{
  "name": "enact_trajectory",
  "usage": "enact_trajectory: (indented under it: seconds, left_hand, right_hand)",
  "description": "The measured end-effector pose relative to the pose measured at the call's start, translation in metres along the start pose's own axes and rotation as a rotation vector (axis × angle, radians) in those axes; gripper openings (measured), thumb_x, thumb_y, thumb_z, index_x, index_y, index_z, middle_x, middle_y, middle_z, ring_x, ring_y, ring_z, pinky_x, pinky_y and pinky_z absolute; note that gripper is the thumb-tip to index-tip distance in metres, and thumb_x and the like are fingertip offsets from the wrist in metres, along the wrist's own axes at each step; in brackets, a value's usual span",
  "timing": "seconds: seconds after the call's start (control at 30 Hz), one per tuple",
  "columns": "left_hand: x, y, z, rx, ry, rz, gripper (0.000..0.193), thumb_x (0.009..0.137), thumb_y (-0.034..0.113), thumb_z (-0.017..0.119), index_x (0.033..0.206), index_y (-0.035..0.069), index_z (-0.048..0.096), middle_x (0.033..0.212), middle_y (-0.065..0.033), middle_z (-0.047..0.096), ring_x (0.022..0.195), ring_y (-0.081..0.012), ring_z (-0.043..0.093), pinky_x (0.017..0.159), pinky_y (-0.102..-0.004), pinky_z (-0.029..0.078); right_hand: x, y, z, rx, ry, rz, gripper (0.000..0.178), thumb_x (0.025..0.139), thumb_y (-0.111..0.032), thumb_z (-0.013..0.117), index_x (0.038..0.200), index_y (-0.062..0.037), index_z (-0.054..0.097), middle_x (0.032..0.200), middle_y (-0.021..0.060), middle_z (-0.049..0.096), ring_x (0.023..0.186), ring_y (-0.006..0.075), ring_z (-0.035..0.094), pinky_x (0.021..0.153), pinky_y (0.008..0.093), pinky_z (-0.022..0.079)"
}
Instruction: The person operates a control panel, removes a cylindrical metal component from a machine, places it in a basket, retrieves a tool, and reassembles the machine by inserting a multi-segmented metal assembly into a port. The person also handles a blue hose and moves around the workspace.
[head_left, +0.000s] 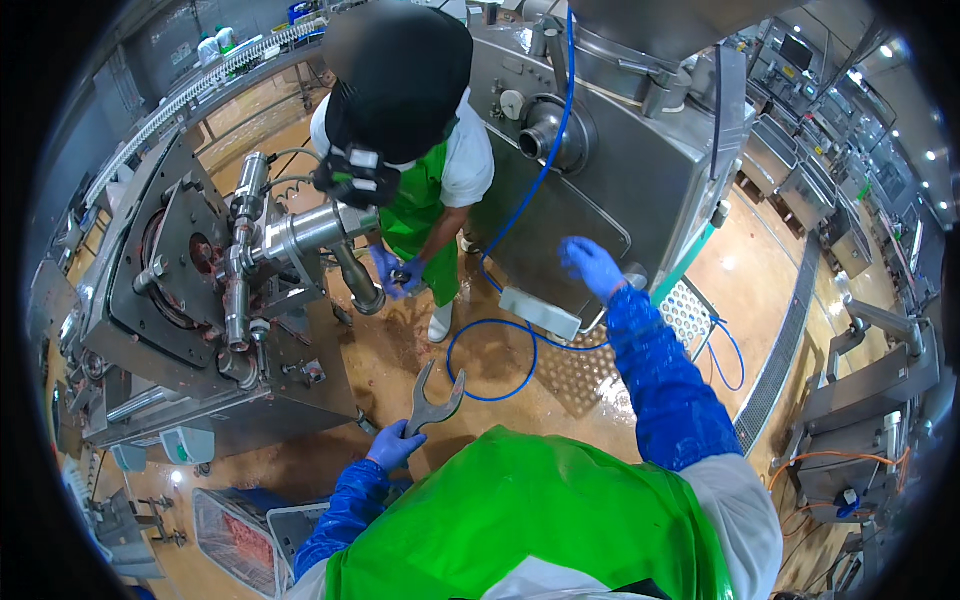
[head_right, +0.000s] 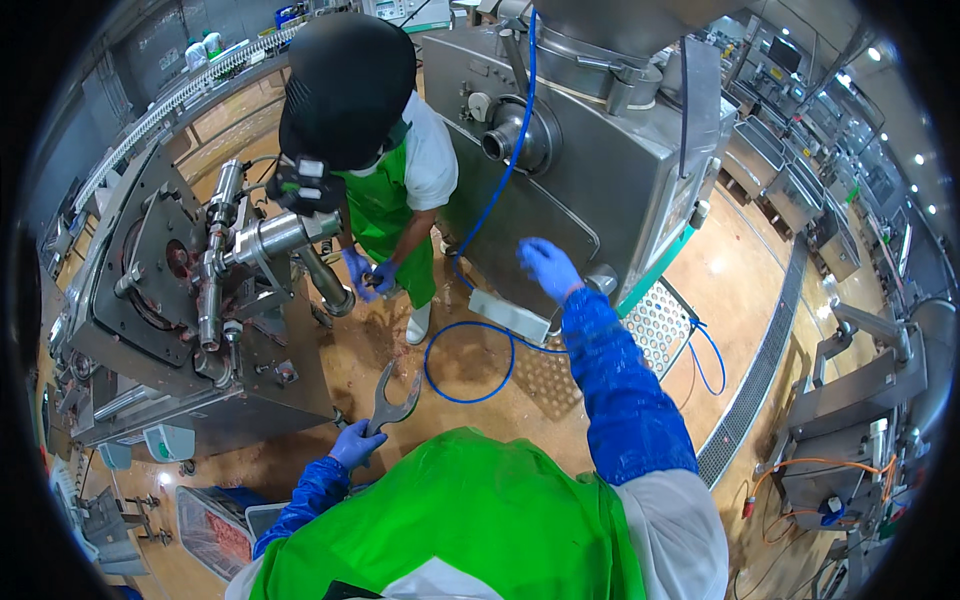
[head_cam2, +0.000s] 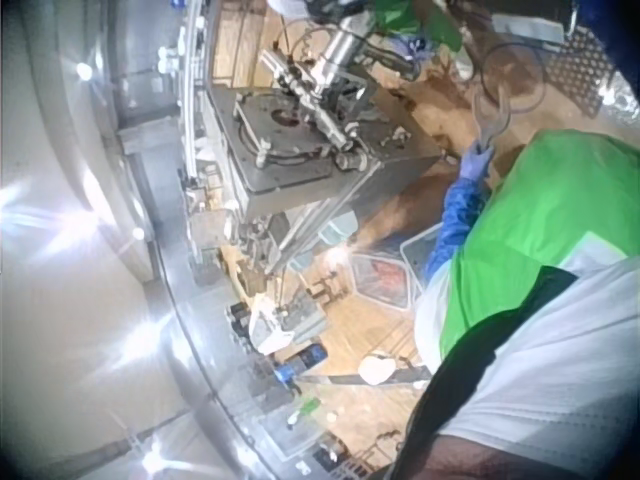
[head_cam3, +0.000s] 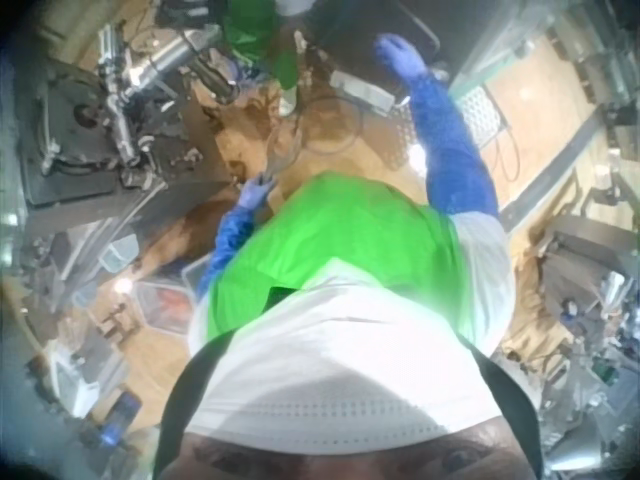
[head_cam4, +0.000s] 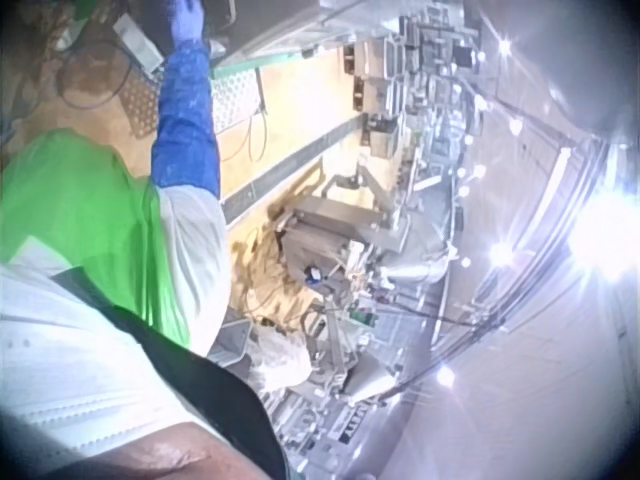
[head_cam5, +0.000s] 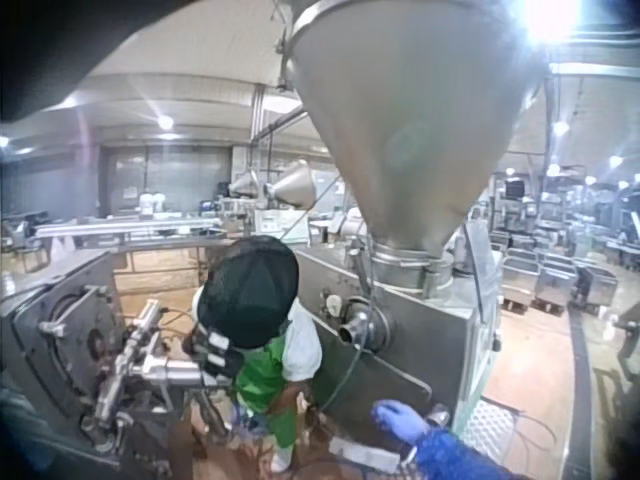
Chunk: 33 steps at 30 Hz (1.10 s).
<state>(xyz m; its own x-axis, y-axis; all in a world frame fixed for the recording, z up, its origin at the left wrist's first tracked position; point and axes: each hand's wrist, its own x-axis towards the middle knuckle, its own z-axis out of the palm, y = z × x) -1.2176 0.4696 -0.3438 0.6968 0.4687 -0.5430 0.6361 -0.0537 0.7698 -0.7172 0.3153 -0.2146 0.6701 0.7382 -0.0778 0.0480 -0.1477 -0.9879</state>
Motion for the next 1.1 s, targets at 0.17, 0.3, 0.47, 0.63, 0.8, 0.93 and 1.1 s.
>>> enact_trajectory:
  seconds: [0.17, 0.3, 0.47, 0.63, 0.8, 0.93, 1.1]
  left_hand:
    - [-0.006, -0.006, 0.006, -0.013, 0.101, -0.016, 0.043, 0.084, 0.033, 0.074, 0.105, -0.002, 0.064, 0.088, -0.0104, 0.069, 0.079, -0.0166, 0.061, 0.074, -0.0343, 0.050]
    - [0.005, -0.004, 0.023, -0.003, 0.162, 0.015, 0.039, 0.083, 0.031, 0.075, 0.101, -0.002, 0.064, 0.082, -0.0086, 0.065, 0.073, -0.0163, 0.059, 0.069, -0.0344, 0.050]
    - [-0.027, 0.034, 0.053, -0.258, 0.326, -0.208, 0.033, 0.082, 0.029, 0.075, 0.090, 0.000, 0.063, 0.072, -0.0068, 0.060, 0.064, -0.0157, 0.055, 0.060, -0.0344, 0.047]
    - [-0.007, 0.020, 0.084, -0.148, 0.451, -0.221, 0.034, 0.081, 0.031, 0.075, 0.082, 0.001, 0.060, 0.067, -0.0067, 0.057, 0.061, -0.0156, 0.051, 0.057, -0.0348, 0.045]
    - [-0.004, 0.037, 0.107, -0.035, 0.521, -0.224, 0.038, 0.081, 0.034, 0.075, 0.076, 0.001, 0.056, 0.064, -0.0064, 0.054, 0.061, -0.0151, 0.050, 0.057, -0.0352, 0.044]
    - [0.011, 0.064, 0.111, -0.125, 0.529, -0.206, 0.040, 0.082, 0.034, 0.075, 0.074, 0.001, 0.054, 0.064, -0.0054, 0.052, 0.061, -0.0138, 0.048, 0.056, -0.0350, 0.044]
    - [0.018, 0.114, 0.100, -0.233, 0.532, -0.062, 0.032, 0.086, 0.028, 0.073, 0.081, 0.003, 0.054, 0.064, -0.0036, 0.051, 0.055, -0.0119, 0.048, 0.047, -0.0334, 0.045]
  right_hand:
    - [0.140, -0.041, 0.008, 0.065, 0.190, -0.002, 0.052, 0.098, -0.035, 0.056, 0.141, -0.0079, 0.046, 0.137, 0.0105, 0.053, 0.122, 0.0258, 0.052, 0.100, 0.0436, 0.042]
    - [0.242, -0.016, -0.035, 0.149, 0.375, -0.062, 0.055, 0.097, -0.036, 0.057, 0.142, -0.0072, 0.042, 0.127, 0.0077, 0.057, 0.120, 0.0235, 0.050, 0.102, 0.0431, 0.037]
    - [0.230, -0.012, 0.039, 0.460, 0.242, -0.360, 0.030, 0.102, -0.021, 0.051, 0.126, -0.0034, 0.053, 0.082, 0.0000, 0.055, 0.068, 0.0084, 0.050, 0.065, 0.0256, 0.044]
    - [0.143, -0.145, 0.048, 0.502, 0.070, -0.650, 0.034, 0.105, -0.018, 0.044, 0.135, -0.0043, 0.050, 0.075, -0.0031, 0.047, 0.058, 0.0040, 0.042, 0.051, 0.0202, 0.038]
    - [0.213, -0.218, 0.089, 0.293, -0.090, -0.666, 0.030, 0.105, -0.026, 0.045, 0.126, -0.0066, 0.053, 0.069, 0.0002, 0.050, 0.052, 0.0090, 0.049, 0.048, 0.0257, 0.044]
    - [0.329, -0.133, 0.108, 0.102, 0.078, -0.542, 0.031, 0.103, -0.032, 0.046, 0.113, -0.0039, 0.053, 0.067, 0.0081, 0.056, 0.049, 0.0181, 0.056, 0.050, 0.0326, 0.049]
    - [0.336, -0.028, 0.107, -0.066, 0.102, -0.135, 0.038, 0.098, -0.033, 0.049, 0.121, -0.0034, 0.051, 0.092, 0.0237, 0.067, 0.082, 0.0399, 0.068, 0.070, 0.0478, 0.054]
